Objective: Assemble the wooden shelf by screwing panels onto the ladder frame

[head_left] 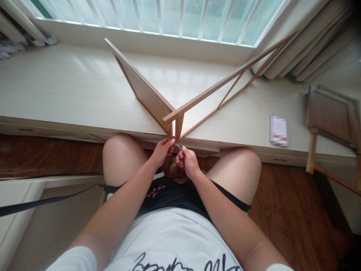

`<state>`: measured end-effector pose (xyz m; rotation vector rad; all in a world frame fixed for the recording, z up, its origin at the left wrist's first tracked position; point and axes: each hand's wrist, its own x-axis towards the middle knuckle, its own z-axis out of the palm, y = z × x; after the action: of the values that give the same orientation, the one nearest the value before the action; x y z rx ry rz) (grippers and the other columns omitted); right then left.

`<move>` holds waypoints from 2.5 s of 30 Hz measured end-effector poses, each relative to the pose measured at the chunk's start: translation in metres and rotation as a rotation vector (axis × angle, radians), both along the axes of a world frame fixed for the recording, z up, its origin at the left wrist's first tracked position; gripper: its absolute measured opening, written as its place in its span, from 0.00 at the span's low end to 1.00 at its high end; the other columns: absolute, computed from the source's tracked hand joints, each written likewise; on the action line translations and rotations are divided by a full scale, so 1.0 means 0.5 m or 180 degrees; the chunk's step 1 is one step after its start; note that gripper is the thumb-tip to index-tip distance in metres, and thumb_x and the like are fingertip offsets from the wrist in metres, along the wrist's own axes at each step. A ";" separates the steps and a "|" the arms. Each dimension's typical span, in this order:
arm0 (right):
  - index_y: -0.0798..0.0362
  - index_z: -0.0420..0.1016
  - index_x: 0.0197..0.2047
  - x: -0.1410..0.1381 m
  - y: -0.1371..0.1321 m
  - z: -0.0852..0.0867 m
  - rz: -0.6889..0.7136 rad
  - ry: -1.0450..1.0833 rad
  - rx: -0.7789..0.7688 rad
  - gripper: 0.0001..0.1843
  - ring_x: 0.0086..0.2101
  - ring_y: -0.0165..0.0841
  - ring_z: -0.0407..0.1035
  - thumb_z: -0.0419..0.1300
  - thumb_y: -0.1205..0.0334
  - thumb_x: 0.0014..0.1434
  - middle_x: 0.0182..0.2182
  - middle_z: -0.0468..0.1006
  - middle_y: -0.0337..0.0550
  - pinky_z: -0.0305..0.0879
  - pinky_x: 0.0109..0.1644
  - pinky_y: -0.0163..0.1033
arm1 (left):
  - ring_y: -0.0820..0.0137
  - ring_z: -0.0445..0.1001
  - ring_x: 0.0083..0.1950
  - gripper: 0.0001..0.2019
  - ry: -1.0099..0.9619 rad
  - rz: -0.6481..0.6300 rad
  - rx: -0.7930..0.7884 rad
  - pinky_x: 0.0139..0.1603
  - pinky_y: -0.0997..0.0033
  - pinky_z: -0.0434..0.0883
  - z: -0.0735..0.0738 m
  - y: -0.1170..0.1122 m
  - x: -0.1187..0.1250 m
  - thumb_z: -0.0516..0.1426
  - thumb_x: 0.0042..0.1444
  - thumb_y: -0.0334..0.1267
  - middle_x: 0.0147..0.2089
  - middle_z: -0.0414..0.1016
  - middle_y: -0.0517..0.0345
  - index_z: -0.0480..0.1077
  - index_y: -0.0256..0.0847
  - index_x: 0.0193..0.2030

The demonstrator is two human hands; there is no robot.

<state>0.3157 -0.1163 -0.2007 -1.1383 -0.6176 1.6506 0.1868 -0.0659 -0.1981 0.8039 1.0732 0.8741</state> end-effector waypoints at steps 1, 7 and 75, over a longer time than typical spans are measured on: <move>0.52 0.58 0.20 0.000 0.000 0.000 0.0005 0.0022 -0.0009 0.23 0.12 0.24 0.52 0.51 0.47 0.60 0.13 0.68 0.39 0.44 0.15 0.30 | 0.79 0.62 0.23 0.16 0.0001 0.0003 0.0002 0.22 0.80 0.59 0.000 0.000 0.000 0.60 0.51 0.48 0.24 0.63 0.64 0.63 0.38 0.29; 0.52 0.58 0.20 0.002 0.002 -0.002 0.0122 0.0451 -0.0136 0.21 0.13 0.25 0.52 0.51 0.50 0.60 0.13 0.68 0.40 0.44 0.16 0.31 | 0.79 0.62 0.23 0.15 -0.0009 0.0010 0.0007 0.22 0.80 0.59 -0.004 0.000 -0.001 0.60 0.51 0.49 0.24 0.63 0.64 0.64 0.38 0.30; 0.52 0.56 0.22 0.013 0.002 0.019 0.0577 0.1443 -0.0784 0.23 0.15 0.26 0.49 0.45 0.48 0.65 0.15 0.64 0.37 0.44 0.19 0.30 | 0.79 0.63 0.23 0.15 -0.0042 0.0029 0.0018 0.22 0.80 0.59 0.000 -0.001 0.001 0.60 0.50 0.48 0.24 0.64 0.63 0.64 0.38 0.29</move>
<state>0.3224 -0.1153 -0.1910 -0.8475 -0.2340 2.1008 0.1874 -0.0665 -0.1979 0.7977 1.0640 0.8895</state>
